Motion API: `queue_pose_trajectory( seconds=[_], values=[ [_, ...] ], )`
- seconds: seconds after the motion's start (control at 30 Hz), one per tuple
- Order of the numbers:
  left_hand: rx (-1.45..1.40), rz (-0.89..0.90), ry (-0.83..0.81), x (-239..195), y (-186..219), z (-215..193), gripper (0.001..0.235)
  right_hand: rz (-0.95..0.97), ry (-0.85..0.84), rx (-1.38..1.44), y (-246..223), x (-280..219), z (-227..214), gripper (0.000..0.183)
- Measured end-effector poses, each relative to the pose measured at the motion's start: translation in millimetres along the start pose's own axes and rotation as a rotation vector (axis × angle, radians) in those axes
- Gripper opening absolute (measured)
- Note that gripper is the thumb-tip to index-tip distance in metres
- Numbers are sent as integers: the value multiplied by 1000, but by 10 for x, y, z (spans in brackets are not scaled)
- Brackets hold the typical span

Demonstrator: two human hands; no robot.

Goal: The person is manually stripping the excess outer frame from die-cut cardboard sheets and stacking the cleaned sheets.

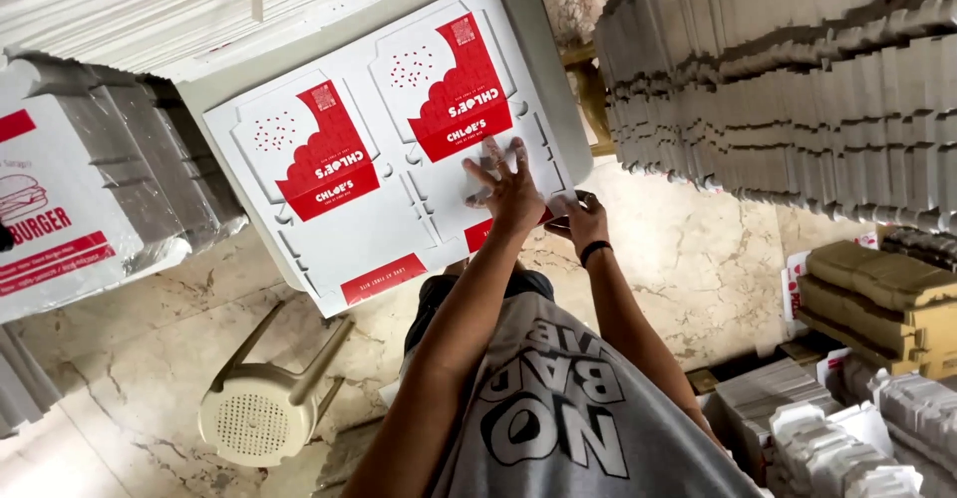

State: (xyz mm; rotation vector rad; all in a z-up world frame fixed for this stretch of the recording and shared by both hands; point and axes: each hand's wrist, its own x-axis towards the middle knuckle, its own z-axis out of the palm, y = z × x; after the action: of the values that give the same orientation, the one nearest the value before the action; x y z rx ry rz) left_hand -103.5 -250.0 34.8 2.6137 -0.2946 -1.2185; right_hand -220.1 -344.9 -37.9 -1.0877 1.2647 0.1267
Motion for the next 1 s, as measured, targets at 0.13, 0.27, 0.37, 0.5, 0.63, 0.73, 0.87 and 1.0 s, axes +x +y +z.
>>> queue_pose_trajectory(
  seconds=[0.13, 0.27, 0.37, 0.5, 0.63, 0.73, 0.87, 1.0],
  values=[
    [74, 43, -17, -127, -54, -17, 99, 18, 69, -79, 135, -109, 163, 48],
    [70, 16, -41, -107, -53, -27, 105, 17, 115, -119, 15, -240, 305, 53],
    [78, 7, -56, -115, -16, -87, 109, 31, 125, -101, 56, -169, 283, 51],
    [80, -10, -56, -56, -10, -33, 108, -49, 340, -379, 56, -173, 387, 39],
    [100, -20, -43, 22, -46, 52, 111, -120, 426, -390, 475, 167, 171, 35],
    [83, -12, -82, 12, -53, 44, 111, -60, 165, -67, 208, -72, 65, 36],
    [97, -21, -64, -40, -37, 30, 111, 52, -122, -344, -322, -225, -115, 44],
    [89, -43, -41, -26, -2, 40, 106, 77, -351, -705, -349, 174, -218, 46]
  ],
)
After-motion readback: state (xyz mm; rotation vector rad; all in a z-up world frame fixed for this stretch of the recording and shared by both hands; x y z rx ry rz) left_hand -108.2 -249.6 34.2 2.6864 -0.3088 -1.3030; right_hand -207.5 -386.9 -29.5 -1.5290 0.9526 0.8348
